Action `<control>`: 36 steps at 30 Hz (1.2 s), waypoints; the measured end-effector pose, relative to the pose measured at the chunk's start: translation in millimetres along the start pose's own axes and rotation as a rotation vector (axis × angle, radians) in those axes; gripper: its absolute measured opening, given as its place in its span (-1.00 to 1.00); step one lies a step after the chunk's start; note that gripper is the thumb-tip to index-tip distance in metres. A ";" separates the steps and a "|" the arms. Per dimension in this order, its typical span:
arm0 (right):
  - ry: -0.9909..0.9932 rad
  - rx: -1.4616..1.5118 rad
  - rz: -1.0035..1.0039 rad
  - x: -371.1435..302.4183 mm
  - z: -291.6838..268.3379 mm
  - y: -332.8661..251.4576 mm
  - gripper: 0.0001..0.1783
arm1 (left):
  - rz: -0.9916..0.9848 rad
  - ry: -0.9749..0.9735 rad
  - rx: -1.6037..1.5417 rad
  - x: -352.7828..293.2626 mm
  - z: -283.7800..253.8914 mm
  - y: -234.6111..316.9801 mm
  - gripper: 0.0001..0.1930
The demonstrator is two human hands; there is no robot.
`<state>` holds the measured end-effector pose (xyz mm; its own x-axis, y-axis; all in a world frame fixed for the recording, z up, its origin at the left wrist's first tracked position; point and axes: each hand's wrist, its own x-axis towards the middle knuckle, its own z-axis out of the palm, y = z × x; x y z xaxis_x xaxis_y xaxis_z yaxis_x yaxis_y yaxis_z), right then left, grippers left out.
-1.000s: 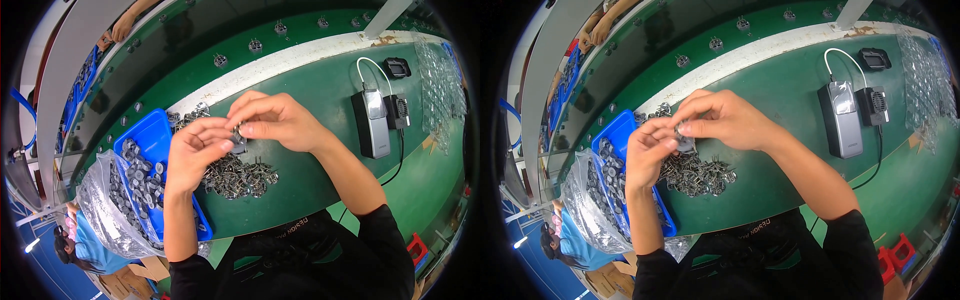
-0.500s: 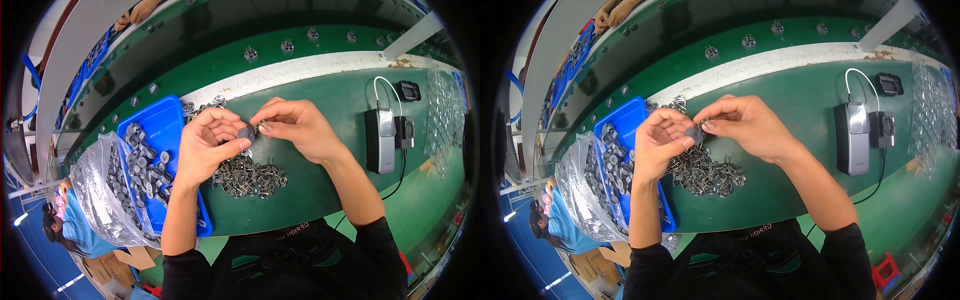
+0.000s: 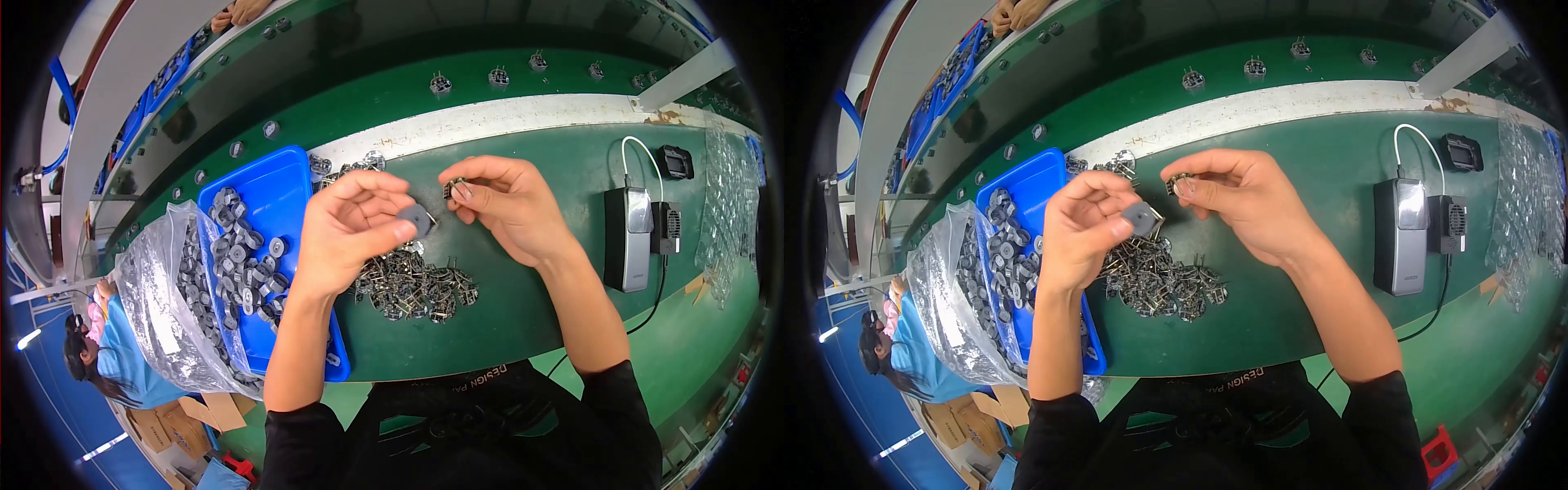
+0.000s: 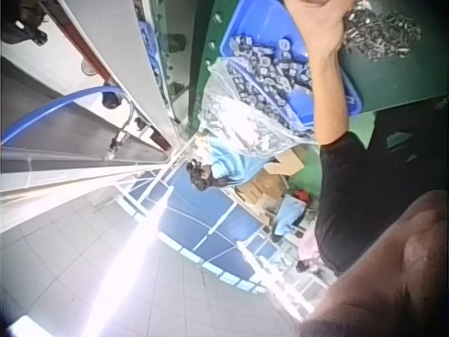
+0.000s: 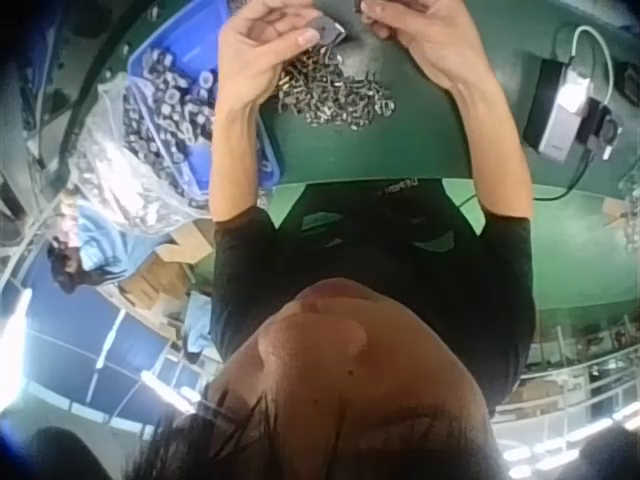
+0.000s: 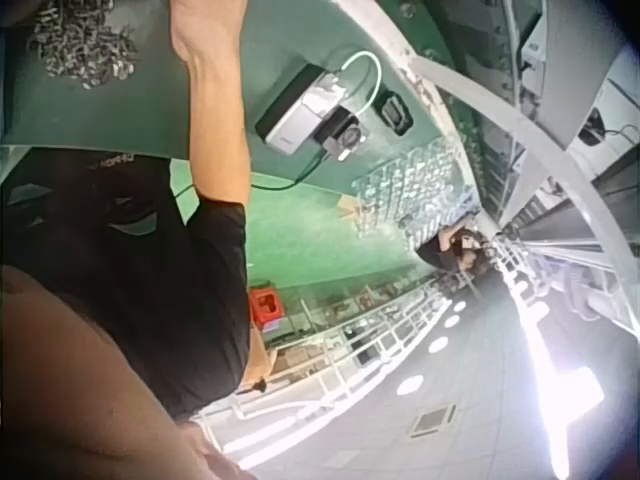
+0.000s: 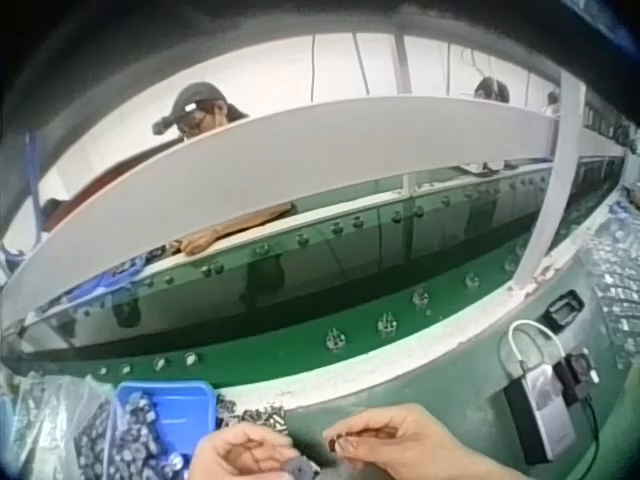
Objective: The person inserts small metal pins into plastic housings by hand, one by one, at an assembly line workbench.
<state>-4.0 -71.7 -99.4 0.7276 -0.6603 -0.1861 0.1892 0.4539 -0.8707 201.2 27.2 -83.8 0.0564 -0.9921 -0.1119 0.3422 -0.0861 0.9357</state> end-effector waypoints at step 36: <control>-0.043 -0.462 -0.129 0.2 6.7 -1.6 -0.79 | 0.208 0.123 0.654 -1.2 10.4 -0.7 -0.64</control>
<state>0.3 -68.5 -94.9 0.7456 -0.6643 -0.0524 -0.0256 0.0500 -0.9984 191.1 27.5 -80.9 0.1782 -0.9799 0.0901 -0.3201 0.0289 0.9470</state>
